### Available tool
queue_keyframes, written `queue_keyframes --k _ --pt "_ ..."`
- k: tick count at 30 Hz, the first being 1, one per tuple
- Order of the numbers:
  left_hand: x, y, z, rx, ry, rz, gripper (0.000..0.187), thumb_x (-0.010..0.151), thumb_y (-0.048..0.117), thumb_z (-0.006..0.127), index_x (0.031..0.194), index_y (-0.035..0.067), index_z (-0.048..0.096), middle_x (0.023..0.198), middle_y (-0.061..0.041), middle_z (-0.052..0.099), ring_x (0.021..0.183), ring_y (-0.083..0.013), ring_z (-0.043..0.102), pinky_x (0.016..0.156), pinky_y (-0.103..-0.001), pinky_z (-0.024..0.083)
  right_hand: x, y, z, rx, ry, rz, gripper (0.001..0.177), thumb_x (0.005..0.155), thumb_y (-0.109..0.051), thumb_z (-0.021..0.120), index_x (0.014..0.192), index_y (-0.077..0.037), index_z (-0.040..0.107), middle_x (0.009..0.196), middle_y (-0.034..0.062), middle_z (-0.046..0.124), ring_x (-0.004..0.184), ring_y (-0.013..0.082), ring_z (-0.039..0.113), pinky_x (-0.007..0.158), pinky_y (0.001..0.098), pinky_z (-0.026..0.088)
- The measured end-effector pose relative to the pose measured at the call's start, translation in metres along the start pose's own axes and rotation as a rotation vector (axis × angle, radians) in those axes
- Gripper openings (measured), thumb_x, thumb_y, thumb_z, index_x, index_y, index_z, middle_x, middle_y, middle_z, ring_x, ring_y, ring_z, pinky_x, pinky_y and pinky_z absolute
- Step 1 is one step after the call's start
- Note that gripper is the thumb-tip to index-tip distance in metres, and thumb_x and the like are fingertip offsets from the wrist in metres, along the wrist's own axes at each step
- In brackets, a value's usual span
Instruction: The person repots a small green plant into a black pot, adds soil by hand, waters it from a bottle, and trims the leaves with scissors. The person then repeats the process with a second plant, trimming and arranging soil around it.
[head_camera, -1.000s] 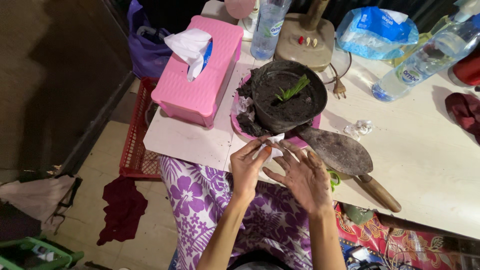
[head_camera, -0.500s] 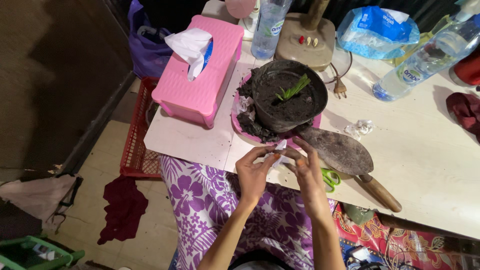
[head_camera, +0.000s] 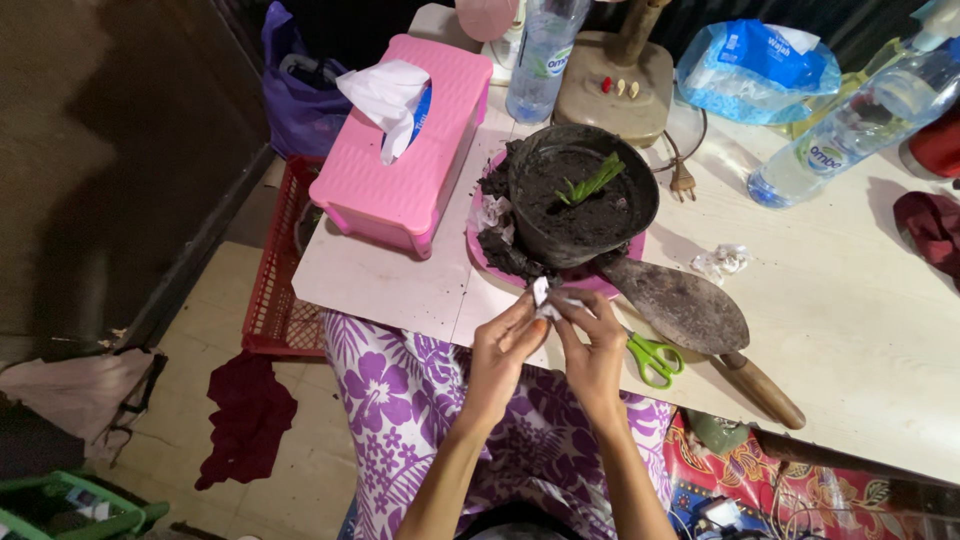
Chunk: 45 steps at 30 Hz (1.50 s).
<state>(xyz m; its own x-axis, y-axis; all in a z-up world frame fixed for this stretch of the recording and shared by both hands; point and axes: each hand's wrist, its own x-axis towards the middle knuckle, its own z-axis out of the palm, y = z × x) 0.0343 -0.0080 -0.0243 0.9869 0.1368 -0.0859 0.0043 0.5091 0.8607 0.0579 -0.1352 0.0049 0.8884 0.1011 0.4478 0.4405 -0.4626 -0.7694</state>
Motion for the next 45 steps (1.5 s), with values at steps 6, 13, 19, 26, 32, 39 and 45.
queue_keyframes --k 6,13,19,26,32,39,45 --pt "-0.001 0.001 -0.008 -0.105 0.168 -0.084 0.022 0.087 0.0 0.078 0.107 -0.01 0.076 0.09 -0.015 0.078 0.078 -0.0179 0.075 0.074 -0.029 0.062 -0.021 0.008 0.0 0.087 0.035 0.005 0.025 0.082 0.005 0.079 0.106 -0.003 0.078 0.102 0.0096 0.077 0.092 0.0184 0.076 0.083 0.0292 0.062" --pt "0.005 -0.008 -0.024 -0.142 0.242 0.086 0.014 0.087 -0.005 0.078 0.097 -0.014 0.073 0.087 -0.019 0.078 0.074 -0.0215 0.076 0.068 -0.032 0.065 -0.023 -0.014 -0.002 0.134 -0.013 -0.003 0.029 0.081 0.002 0.08 0.109 0.001 0.075 0.112 0.0126 0.073 0.092 0.0177 0.076 0.078 0.0279 0.064" --pt "-0.002 0.0 0.0 0.054 0.011 0.31 0.025 0.095 -0.008 0.058 0.114 -0.004 0.074 0.119 -0.022 0.074 0.101 -0.0204 0.079 0.087 -0.027 0.062 -0.021 -0.002 -0.003 -0.108 0.08 -0.082 0.024 0.084 0.004 0.076 0.107 0.0 0.078 0.11 0.0164 0.074 0.099 0.0265 0.074 0.087 0.0378 0.058" --pt "-0.005 0.023 0.021 0.906 0.097 0.641 0.028 0.083 -0.01 0.06 0.094 0.007 0.079 0.136 -0.016 0.068 0.139 -0.0387 0.051 0.115 -0.055 0.038 0.016 0.024 -0.019 -0.409 0.157 -0.154 0.03 0.081 0.011 0.068 0.109 0.003 0.075 0.118 0.0214 0.066 0.106 0.0331 0.067 0.089 0.0426 0.056" --pt "-0.007 0.035 -0.005 0.305 0.127 0.283 0.022 0.097 0.02 0.058 0.109 0.008 0.072 0.134 -0.01 0.069 0.139 -0.0279 0.054 0.118 -0.048 0.041 0.024 0.001 -0.013 -0.551 -0.082 -0.081 0.029 0.085 -0.001 0.066 0.113 0.0 0.074 0.108 0.0206 0.068 0.107 0.0376 0.06 0.096 0.0516 0.045" --pt "-0.007 0.043 -0.024 -0.167 -0.089 0.137 0.042 0.107 0.04 0.052 0.12 0.003 0.067 0.134 -0.016 0.07 0.135 -0.0283 0.06 0.121 -0.053 0.041 0.007 -0.003 -0.018 -0.44 0.065 -0.153 0.04 0.093 -0.005 0.061 0.132 -0.003 0.064 0.136 0.0173 0.061 0.138 0.0371 0.046 0.117 0.0527 0.036" --pt "-0.009 0.041 -0.001 -0.246 -0.221 0.085 0.083 0.101 0.07 0.018 0.149 0.01 0.049 0.161 -0.013 0.045 0.155 -0.026 0.037 0.129 -0.053 0.026 -0.019 0.0 -0.001 -0.333 0.124 -0.38 0.056 0.094 -0.014 0.056 0.149 -0.015 0.05 0.164 0.0126 0.037 0.157 0.0352 0.025 0.13 0.0538 0.017"
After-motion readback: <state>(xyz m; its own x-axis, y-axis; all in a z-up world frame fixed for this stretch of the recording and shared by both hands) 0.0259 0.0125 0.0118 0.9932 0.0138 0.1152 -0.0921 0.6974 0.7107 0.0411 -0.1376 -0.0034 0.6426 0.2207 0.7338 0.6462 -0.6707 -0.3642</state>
